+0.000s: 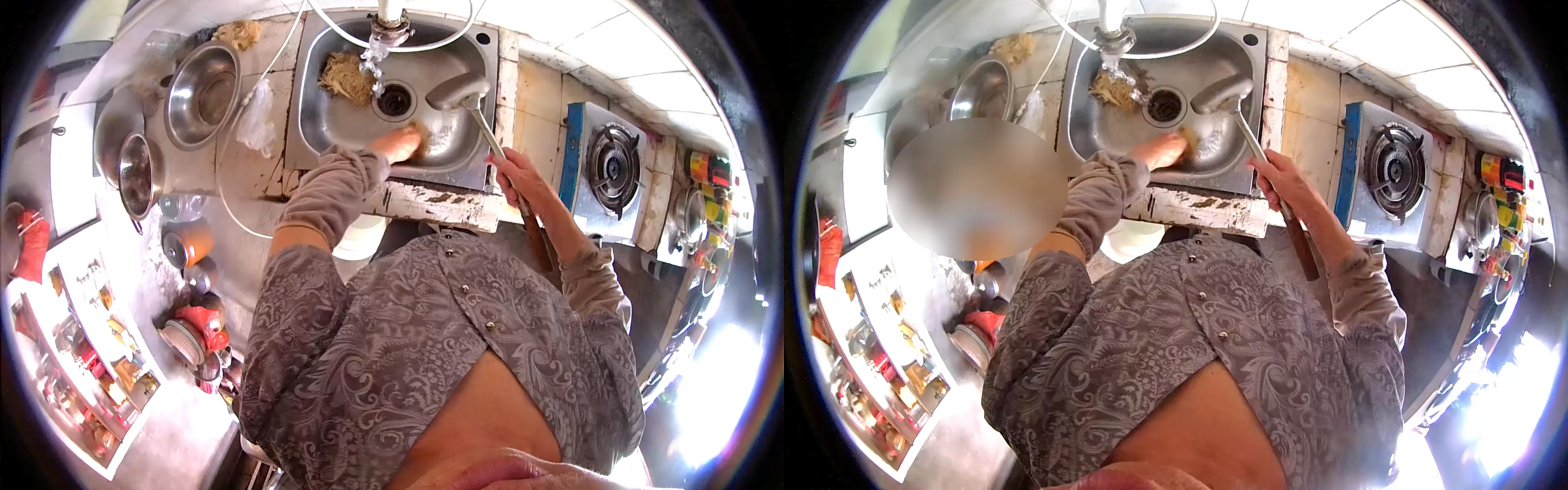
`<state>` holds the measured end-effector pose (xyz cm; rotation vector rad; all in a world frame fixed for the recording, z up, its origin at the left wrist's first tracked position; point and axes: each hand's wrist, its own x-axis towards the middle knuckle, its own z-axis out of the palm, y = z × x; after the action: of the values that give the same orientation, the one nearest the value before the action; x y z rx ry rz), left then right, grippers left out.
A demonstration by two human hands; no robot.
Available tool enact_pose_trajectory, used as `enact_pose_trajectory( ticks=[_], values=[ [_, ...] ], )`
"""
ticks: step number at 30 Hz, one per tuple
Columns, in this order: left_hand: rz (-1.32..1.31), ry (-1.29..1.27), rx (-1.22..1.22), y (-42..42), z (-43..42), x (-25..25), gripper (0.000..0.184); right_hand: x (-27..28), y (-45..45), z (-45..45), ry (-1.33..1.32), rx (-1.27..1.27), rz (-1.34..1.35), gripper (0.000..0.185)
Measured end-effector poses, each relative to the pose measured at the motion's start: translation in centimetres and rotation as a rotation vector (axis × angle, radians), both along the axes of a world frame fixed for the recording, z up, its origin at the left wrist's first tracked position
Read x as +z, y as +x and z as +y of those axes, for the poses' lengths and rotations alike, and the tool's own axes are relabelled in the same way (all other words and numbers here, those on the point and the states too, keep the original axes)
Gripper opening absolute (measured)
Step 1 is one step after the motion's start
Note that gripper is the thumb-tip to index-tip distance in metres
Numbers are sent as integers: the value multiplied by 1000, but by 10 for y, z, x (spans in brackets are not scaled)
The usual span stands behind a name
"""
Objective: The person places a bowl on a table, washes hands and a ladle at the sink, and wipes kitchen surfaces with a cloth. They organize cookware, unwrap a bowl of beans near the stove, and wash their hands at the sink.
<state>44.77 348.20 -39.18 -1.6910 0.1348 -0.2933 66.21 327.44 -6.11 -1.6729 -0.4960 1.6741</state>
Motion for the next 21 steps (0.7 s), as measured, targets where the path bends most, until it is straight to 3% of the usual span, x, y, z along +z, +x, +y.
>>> enact_pose_trajectory(
  ticks=[1,2,4,10,12,14,15,16,17,18,21],
  values=[
    [-179,734,20,-13,-2,42,18,-1,-2,3,-2,2,1,26],
    [-410,808,77,-23,14,39,21,-3,-4,4,43,-6,49,25],
    [-523,501,290,-42,35,37,22,-4,-10,13,33,40,68,23],
    [453,-1755,882,-75,65,103,34,-4,-23,41,138,180,11,21],
    [457,-2121,1006,-47,47,114,41,-16,-23,50,148,155,2,20],
    [453,-2428,535,-17,12,137,44,-24,-21,59,186,156,-41,23],
    [91,-3244,153,-21,0,123,39,-24,-18,62,209,179,-96,24],
    [251,-2928,334,-8,-3,108,39,-24,-13,62,227,202,-153,25],
    [409,-2595,454,18,-17,191,39,-23,-8,61,243,226,-211,25],
    [302,-2536,349,24,-16,163,33,-19,-2,58,236,200,-163,22],
    [165,-2340,495,28,-13,131,24,-3,15,55,190,140,-195,23]
  ],
)
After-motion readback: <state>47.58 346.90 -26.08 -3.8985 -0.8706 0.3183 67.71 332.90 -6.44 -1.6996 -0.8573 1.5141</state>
